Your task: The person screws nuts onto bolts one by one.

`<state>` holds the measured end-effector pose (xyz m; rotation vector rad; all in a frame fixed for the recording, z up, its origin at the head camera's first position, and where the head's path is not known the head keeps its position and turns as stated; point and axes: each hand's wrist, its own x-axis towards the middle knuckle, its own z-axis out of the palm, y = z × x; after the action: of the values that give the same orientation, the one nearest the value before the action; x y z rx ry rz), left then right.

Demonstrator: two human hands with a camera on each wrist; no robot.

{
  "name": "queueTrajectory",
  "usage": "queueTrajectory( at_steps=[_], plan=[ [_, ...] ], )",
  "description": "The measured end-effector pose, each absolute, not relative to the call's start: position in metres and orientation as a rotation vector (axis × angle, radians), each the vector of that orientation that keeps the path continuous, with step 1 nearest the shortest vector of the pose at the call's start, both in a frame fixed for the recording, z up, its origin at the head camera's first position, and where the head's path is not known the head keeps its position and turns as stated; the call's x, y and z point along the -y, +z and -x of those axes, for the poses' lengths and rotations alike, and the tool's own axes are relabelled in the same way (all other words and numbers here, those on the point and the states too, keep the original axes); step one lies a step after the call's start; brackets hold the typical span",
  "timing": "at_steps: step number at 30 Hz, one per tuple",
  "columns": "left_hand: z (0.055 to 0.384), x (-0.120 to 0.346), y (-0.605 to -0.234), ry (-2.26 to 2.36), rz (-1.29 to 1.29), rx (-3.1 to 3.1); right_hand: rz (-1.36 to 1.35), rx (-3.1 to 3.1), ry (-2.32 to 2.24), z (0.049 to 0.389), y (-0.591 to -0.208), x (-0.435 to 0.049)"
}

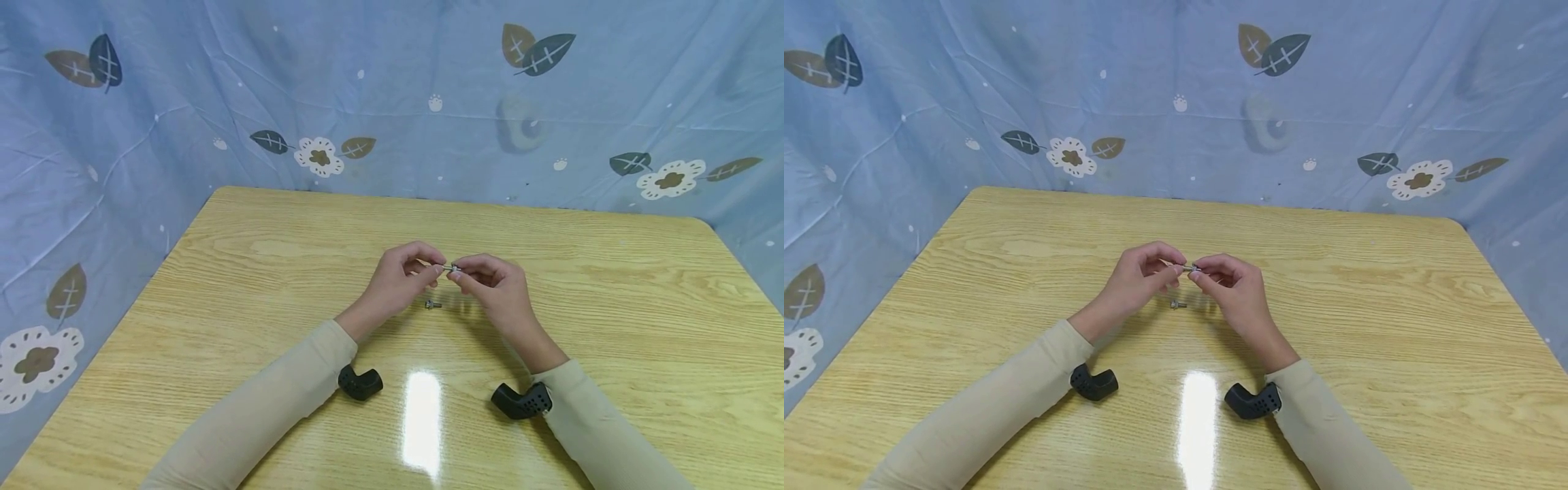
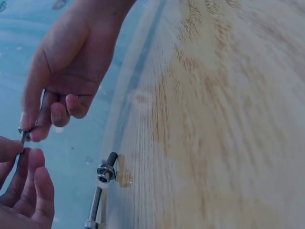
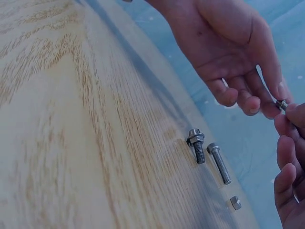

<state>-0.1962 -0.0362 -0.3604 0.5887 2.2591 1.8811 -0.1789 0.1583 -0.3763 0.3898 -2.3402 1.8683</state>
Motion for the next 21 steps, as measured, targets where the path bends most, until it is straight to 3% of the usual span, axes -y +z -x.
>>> queueTrajectory(
  at_steps=[21],
  plan=[
    [0.196, 0.0367, -0.36, 1.879, -0.543, -2.291, -0.418, 2.32, 1.892, 0.1788, -0.3761, -0.1584]
  ],
)
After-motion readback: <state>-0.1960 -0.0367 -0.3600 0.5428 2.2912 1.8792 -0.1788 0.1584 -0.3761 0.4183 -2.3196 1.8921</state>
